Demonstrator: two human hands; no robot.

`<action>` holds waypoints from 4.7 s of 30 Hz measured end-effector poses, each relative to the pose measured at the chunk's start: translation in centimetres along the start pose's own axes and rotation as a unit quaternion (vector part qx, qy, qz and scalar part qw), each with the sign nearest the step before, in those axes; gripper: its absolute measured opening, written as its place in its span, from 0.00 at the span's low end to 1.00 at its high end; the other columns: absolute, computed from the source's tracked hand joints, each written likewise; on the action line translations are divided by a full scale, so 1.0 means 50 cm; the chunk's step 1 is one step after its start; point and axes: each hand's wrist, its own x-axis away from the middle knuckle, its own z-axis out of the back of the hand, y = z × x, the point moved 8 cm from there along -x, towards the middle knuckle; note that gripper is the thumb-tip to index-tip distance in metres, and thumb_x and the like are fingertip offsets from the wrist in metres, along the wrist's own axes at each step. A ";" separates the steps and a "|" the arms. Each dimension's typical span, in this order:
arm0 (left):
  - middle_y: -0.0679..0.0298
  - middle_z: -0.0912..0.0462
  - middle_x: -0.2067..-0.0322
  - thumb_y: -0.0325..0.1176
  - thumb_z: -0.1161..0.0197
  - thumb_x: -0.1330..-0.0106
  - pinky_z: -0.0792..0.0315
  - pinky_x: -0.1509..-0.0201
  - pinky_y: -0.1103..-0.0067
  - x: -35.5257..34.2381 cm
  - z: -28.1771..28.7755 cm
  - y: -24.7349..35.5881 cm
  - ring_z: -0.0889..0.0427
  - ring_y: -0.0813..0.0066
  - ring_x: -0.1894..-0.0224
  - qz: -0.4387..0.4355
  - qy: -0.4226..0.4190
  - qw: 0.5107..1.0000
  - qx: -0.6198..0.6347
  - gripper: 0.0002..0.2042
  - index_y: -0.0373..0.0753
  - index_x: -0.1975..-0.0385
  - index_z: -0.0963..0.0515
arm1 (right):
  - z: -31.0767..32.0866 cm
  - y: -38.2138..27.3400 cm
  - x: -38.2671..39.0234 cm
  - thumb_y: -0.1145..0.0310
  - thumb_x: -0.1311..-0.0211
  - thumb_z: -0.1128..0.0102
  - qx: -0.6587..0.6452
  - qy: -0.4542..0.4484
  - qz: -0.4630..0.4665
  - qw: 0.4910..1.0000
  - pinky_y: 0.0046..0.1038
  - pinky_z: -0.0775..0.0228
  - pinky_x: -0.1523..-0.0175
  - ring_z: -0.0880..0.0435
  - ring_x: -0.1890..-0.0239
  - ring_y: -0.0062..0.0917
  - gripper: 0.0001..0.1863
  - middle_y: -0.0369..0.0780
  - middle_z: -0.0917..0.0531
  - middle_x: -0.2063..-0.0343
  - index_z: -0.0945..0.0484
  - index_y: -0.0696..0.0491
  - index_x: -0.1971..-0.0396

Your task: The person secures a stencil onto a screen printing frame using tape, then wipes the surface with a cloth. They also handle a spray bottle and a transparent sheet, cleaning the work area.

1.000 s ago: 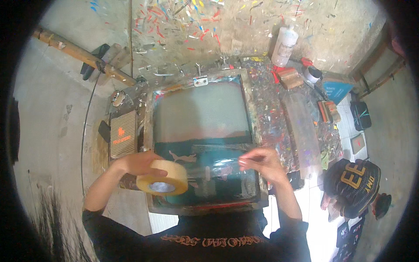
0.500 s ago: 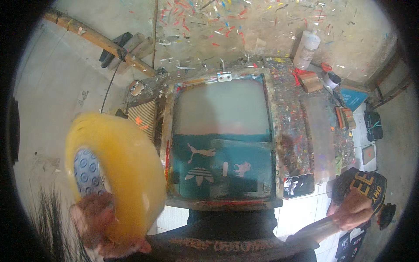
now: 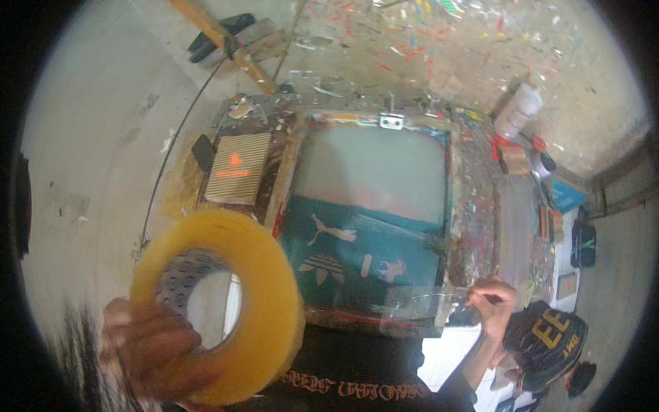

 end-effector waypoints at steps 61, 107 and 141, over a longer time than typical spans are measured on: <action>0.51 0.13 0.54 0.42 0.35 0.30 0.23 0.45 0.68 -0.040 -0.935 0.842 0.14 0.59 0.53 -0.370 -0.454 0.692 0.423 0.18 0.34 0.50 0.18 | -0.028 -0.044 -0.017 0.69 0.46 0.30 0.388 0.232 0.117 0.884 0.36 0.24 0.62 0.12 0.67 0.33 0.07 0.43 0.12 0.73 0.14 0.55 0.70; 0.58 0.11 0.65 0.34 0.28 0.34 0.23 0.51 0.75 -0.018 -0.814 -0.243 0.16 0.73 0.62 0.263 -0.201 0.817 0.473 0.12 0.30 0.58 0.14 | -0.074 0.029 -0.017 0.67 0.35 0.31 0.027 0.190 -0.136 0.972 0.26 0.21 0.52 0.14 0.60 0.18 0.09 0.36 0.10 0.64 0.13 0.52 0.57; 0.58 0.18 0.51 0.19 0.24 0.47 0.18 0.62 0.75 0.010 -0.886 -0.163 0.11 0.70 0.63 0.257 -0.139 0.837 0.464 0.28 0.38 0.47 0.30 | -0.178 0.217 -0.179 0.67 0.31 0.40 0.315 0.076 -0.180 0.929 0.52 0.24 0.54 0.15 0.59 0.55 0.09 0.53 0.13 0.67 0.24 0.53 0.55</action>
